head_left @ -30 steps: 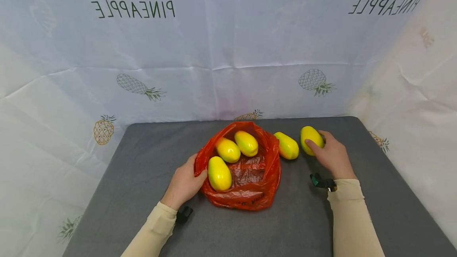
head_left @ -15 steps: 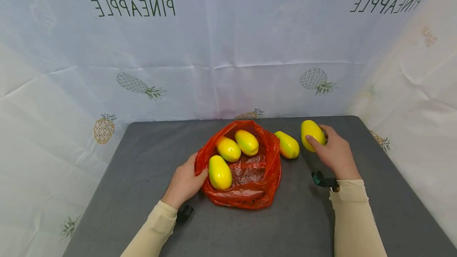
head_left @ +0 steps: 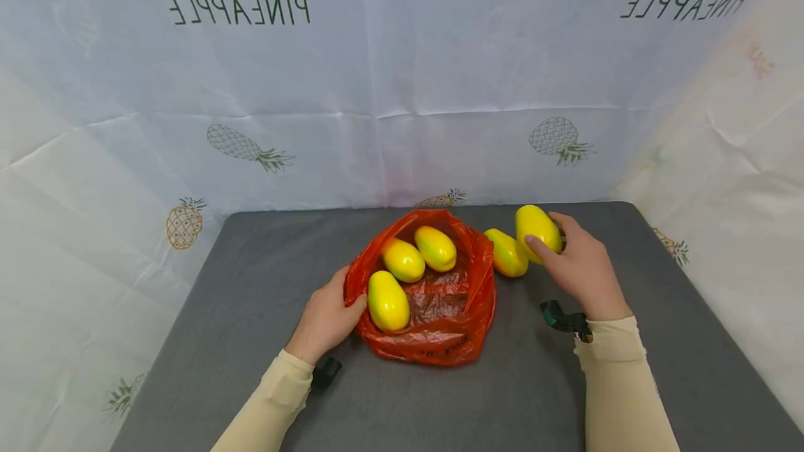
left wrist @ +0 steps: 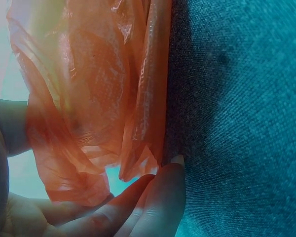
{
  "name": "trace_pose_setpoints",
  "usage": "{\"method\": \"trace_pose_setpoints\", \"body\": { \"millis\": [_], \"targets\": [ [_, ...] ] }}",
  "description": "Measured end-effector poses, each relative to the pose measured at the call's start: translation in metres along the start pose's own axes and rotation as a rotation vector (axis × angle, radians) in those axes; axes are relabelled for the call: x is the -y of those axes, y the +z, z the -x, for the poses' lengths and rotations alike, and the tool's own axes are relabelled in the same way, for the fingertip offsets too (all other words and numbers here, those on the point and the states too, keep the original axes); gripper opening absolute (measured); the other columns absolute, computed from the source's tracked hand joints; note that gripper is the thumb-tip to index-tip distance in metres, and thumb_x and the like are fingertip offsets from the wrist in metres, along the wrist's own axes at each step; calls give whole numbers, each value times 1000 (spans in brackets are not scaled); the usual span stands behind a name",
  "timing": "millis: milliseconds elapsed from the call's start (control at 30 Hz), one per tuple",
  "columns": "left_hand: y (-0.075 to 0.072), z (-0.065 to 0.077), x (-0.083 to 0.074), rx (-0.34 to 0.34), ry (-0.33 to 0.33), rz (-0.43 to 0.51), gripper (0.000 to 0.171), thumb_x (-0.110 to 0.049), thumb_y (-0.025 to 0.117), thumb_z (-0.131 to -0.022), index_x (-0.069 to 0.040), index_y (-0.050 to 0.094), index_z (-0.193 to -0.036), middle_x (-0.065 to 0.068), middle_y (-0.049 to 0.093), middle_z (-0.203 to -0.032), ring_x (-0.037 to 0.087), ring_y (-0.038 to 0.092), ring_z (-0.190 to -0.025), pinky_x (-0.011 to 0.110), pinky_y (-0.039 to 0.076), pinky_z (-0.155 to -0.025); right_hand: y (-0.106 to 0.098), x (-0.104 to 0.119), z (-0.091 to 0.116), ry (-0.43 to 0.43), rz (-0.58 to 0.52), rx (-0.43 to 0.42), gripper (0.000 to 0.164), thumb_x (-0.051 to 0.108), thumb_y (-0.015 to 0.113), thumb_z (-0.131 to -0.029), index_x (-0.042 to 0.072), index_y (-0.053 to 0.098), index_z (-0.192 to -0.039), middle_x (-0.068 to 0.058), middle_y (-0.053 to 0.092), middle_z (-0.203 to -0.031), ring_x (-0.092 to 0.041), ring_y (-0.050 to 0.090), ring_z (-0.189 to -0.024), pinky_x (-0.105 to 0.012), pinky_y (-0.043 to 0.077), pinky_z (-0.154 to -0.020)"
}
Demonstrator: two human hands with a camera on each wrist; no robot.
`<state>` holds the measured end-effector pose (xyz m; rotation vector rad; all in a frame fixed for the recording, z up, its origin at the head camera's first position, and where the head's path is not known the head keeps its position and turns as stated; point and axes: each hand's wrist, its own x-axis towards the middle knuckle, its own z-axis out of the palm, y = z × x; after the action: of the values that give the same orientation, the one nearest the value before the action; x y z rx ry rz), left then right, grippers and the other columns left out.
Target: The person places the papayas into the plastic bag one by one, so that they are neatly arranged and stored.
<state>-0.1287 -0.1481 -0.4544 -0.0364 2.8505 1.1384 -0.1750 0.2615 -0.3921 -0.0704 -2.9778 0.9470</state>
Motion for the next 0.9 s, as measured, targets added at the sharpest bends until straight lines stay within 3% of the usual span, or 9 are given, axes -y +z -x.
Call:
{"method": "trace_pose_setpoints", "body": {
  "millis": [367,900],
  "targets": [
    [-1,1,0,-5,-8,9,66,-30,69,-101,-9,48,-159,13,73,-137,24,68,-92,46,64,-88,5,28,11,-56,7,25,88,61,58,-105,3,34,-167,-31,52,-158,-50,62,-128,-67,55,-103],
    [0,-1,3,1,16,19,66,-28,68,-101,-8,46,-161,13,72,-139,24,68,-93,45,63,-89,40,79,32,-210,-21,47,78,45,72,-102,9,42,-164,-18,61,-152,-37,66,-120,-58,61,-96]
  ]
}}
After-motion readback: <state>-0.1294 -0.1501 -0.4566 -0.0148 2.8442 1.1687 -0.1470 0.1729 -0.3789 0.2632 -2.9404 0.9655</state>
